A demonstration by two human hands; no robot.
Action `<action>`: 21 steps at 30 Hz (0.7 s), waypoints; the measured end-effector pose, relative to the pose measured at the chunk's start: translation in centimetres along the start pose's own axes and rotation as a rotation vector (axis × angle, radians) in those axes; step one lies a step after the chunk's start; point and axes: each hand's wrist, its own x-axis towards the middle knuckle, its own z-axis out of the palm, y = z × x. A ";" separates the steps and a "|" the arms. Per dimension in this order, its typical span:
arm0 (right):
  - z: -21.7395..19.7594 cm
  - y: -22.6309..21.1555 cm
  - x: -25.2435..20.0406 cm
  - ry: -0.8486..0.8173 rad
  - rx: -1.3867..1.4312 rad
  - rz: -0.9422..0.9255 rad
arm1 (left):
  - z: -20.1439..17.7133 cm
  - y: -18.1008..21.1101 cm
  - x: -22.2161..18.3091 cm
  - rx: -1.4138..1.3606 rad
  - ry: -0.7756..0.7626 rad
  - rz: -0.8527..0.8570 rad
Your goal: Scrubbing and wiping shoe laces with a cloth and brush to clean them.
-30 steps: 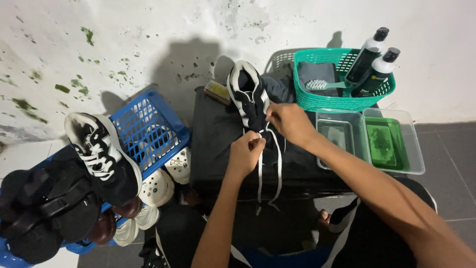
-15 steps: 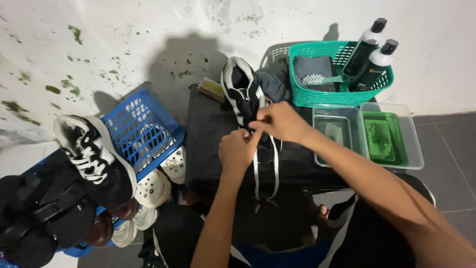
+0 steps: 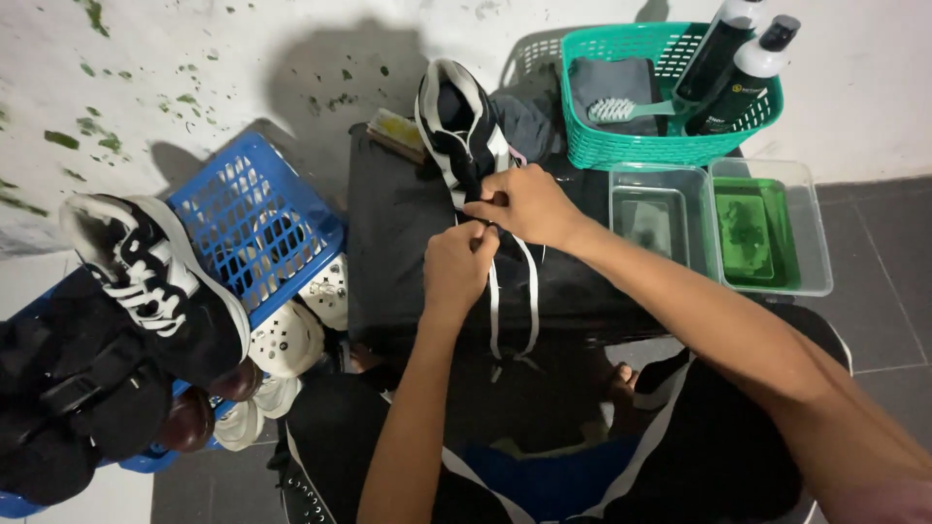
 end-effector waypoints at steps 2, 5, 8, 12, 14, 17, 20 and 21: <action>-1.4 -0.2 0.1 -0.106 0.103 0.019 | -0.1 0.2 -0.4 -0.070 -0.004 -0.004; -3.5 -0.3 -0.3 -0.256 0.022 0.090 | -0.4 0.2 -0.6 -0.156 -0.010 -0.009; -4.5 0.0 -1.1 -0.408 -0.225 0.185 | -0.2 -0.8 -0.2 -0.196 -0.018 -0.027; -3.7 -0.7 -2.7 -0.491 -0.336 0.195 | 0.0 -1.8 0.2 -0.254 -0.068 -0.050; -3.4 -0.6 -3.1 -0.508 -0.321 0.178 | 0.1 -2.0 0.0 -0.276 -0.086 -0.046; -3.9 0.0 -2.7 -0.502 -0.224 0.124 | -0.8 -0.8 -0.4 -0.350 -0.124 -0.044; -5.6 -0.3 -2.5 -0.469 0.037 0.114 | -1.6 0.3 -1.1 -0.475 -0.192 -0.051; -6.4 -0.6 -2.4 -0.449 0.207 0.132 | -1.7 0.6 -1.1 -0.551 -0.231 -0.045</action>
